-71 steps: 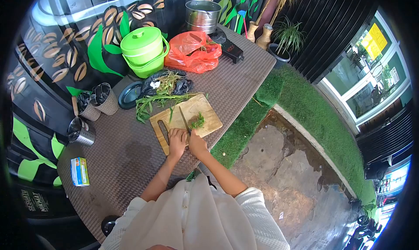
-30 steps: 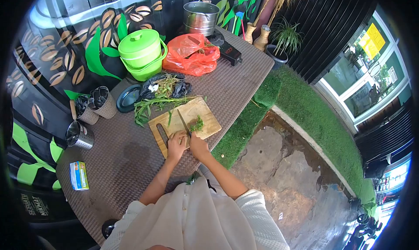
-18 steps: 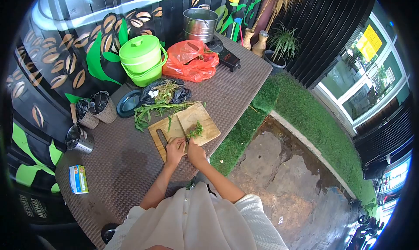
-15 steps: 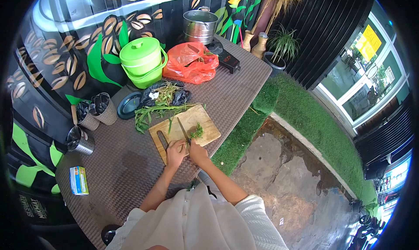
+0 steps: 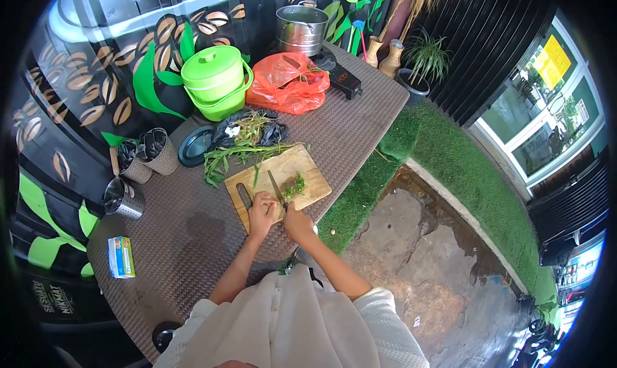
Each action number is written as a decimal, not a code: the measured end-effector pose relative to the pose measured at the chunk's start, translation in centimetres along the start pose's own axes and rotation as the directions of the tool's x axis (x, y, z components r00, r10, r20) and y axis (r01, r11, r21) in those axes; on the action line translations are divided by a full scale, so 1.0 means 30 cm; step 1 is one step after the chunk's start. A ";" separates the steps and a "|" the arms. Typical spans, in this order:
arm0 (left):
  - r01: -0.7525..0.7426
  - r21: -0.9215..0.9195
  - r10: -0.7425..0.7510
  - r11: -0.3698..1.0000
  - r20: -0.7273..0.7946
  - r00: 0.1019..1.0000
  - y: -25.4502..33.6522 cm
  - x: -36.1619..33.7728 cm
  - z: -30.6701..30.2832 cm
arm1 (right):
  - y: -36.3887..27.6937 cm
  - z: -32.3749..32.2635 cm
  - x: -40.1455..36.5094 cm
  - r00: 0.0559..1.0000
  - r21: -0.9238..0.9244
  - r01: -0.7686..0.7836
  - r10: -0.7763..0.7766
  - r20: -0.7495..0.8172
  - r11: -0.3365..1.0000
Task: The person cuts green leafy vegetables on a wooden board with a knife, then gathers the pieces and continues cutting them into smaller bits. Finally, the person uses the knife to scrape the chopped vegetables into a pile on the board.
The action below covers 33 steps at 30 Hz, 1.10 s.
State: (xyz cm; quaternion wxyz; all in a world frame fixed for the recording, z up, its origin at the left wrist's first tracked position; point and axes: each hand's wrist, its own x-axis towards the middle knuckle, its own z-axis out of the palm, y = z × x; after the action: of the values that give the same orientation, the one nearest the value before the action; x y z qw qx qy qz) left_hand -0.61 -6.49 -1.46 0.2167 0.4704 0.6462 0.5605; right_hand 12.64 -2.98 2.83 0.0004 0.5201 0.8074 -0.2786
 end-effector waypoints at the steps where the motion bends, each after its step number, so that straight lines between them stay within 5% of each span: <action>1: -0.012 0.025 0.012 1.000 0.011 1.000 -0.001 0.001 0.001 | -0.005 0.027 -0.012 1.000 0.002 0.003 -0.003 0.004 1.000; 3: -0.019 0.051 0.018 0.999 0.022 1.000 0.001 -0.003 0.005 | -0.028 0.089 -0.041 0.994 0.003 -0.086 0.086 -0.061 0.996; 12: -0.059 0.147 0.055 0.987 0.034 0.998 0.012 -0.009 0.012 | -0.014 0.033 0.033 0.999 0.032 0.033 -0.032 -0.039 0.999; 23: -0.115 0.236 0.110 0.965 0.033 0.993 0.010 -0.013 0.014 | -0.039 0.039 0.047 1.000 0.085 0.006 -0.004 -0.026 0.996; 33: -0.103 0.141 0.105 0.985 -0.005 0.994 0.011 -0.018 0.011 | -0.032 0.075 0.067 1.000 0.090 0.010 -0.008 -0.030 0.996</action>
State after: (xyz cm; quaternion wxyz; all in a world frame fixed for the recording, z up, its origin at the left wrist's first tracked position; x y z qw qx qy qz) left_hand 0.03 -6.79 -1.39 0.1494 0.5142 0.6598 0.5273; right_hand 10.25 -2.61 0.78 -0.0362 0.5199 0.7964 -0.3069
